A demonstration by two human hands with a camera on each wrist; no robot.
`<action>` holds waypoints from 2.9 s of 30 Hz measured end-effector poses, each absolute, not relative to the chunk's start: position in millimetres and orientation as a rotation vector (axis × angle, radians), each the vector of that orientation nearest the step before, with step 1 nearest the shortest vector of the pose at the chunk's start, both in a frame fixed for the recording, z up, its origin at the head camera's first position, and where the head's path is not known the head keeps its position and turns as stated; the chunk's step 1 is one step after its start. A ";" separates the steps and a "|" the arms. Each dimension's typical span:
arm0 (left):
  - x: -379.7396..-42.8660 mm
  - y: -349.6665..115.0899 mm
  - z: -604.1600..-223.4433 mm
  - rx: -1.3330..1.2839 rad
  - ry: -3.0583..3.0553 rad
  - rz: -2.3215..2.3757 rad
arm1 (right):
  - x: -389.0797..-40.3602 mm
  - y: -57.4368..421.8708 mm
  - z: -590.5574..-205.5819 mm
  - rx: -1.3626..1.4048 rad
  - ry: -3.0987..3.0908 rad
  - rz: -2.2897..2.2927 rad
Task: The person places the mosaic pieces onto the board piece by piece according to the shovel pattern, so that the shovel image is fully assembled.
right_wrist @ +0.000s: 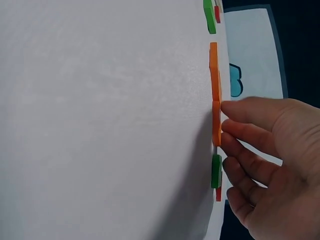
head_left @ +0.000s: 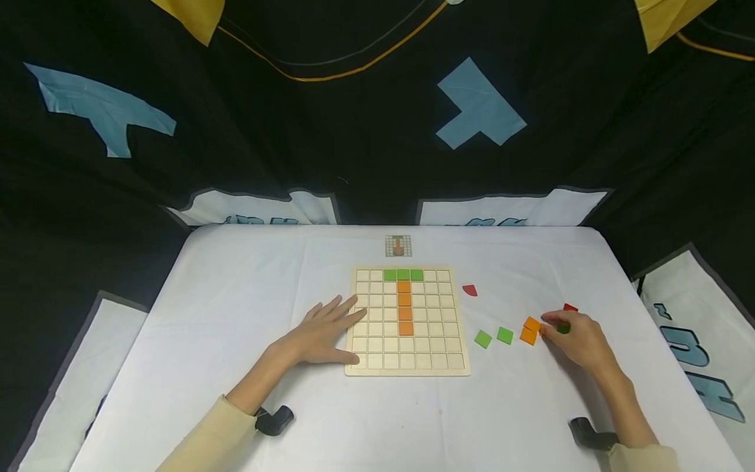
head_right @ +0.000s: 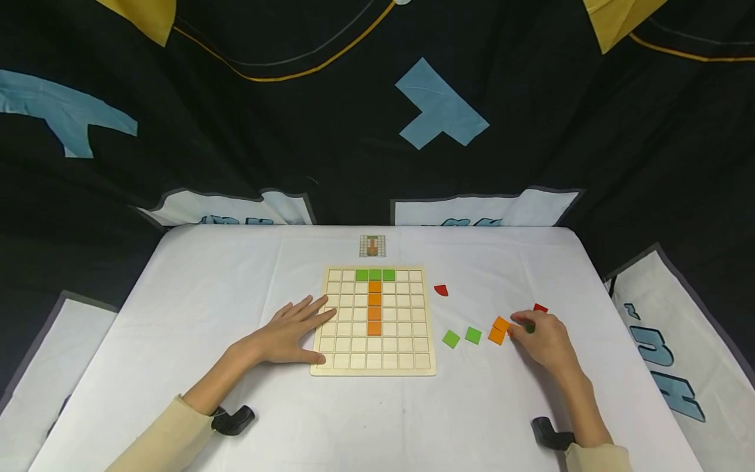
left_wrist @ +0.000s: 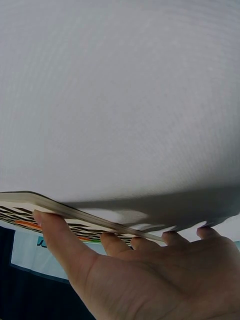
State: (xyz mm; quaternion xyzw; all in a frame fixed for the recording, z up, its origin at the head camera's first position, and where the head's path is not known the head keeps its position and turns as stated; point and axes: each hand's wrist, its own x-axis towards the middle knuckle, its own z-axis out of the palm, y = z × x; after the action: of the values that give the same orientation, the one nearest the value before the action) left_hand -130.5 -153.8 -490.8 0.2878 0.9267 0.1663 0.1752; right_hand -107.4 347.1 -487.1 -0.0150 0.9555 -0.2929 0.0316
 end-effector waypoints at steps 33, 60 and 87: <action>-130.4 -152.8 -489.8 0.807 2.627 0.459 | -109.8 332.4 -476.8 -0.141 3.014 -0.913; -128.2 -152.1 -490.7 0.802 2.628 0.466 | -146.7 209.8 -460.8 -0.567 2.877 -1.119; -129.8 -152.6 -490.0 0.801 2.623 0.455 | -154.1 161.3 -488.6 -0.636 2.708 -0.990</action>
State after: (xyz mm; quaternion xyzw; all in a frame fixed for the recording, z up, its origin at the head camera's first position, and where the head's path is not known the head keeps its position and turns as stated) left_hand -129.8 -152.6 -490.0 0.2834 0.9281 0.1610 0.1798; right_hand -154.1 161.3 -488.6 -0.2144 0.9130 -0.3339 0.0946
